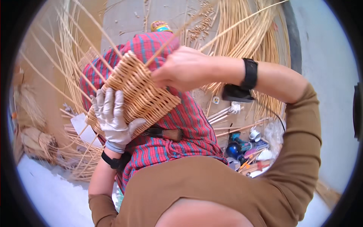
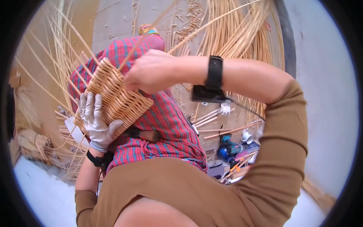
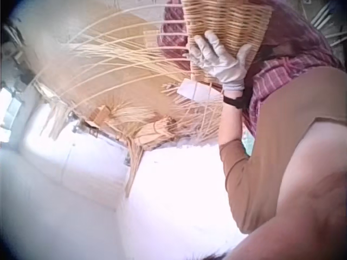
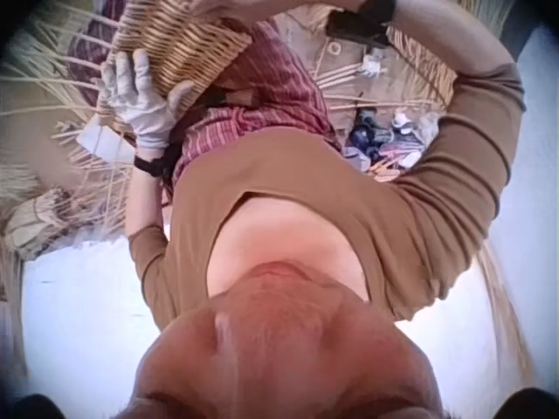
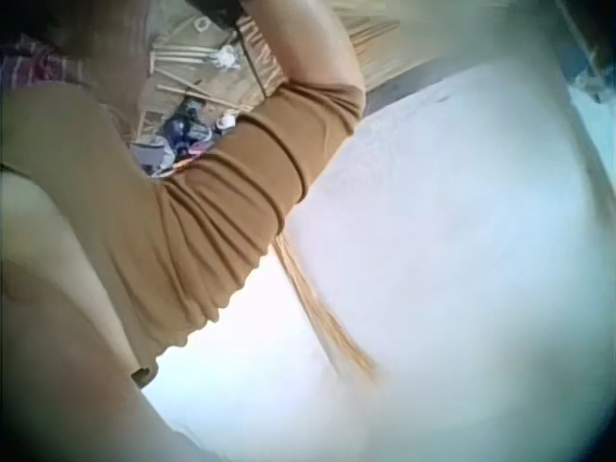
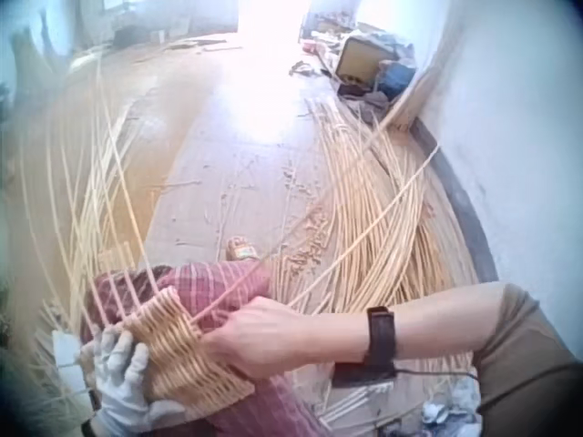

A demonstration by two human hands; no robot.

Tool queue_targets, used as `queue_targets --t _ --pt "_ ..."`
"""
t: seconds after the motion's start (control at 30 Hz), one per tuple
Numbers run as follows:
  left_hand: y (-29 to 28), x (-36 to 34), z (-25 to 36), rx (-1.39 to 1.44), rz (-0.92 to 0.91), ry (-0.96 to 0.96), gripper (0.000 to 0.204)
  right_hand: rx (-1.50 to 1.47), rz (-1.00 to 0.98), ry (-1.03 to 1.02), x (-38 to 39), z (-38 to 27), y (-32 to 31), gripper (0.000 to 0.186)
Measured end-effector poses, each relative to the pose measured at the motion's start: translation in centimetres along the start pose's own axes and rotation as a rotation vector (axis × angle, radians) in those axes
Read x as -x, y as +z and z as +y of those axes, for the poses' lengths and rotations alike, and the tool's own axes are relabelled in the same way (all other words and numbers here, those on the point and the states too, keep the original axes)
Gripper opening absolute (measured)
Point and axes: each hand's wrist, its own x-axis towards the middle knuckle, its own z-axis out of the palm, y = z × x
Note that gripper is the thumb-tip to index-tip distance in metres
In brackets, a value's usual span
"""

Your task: Weaving a small rectangular basket from thin wooden strips and trimming the edges with a knife.

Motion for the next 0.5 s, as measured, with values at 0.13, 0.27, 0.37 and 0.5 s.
queue_targets --t 0.13,0.27,0.37,0.5 --pt "-0.2 -1.1 1.7 0.033 0.008 -0.071 0.094 0.017 0.140 -0.009 -0.3 1.3 0.3 0.010" --pt "-0.6 -0.8 1.0 0.061 0.011 -0.036 0.092 0.232 0.892 -0.214 4.2 4.4 1.3 0.018" --pt "-0.4 -0.5 1.1 0.024 0.010 0.016 0.093 -0.200 1.389 0.412 12.0 7.0 7.0 0.016" --pt "-0.2 -1.9 2.4 0.072 -0.076 0.121 0.109 -0.368 0.974 1.303 22.6 15.7 29.1 0.043"
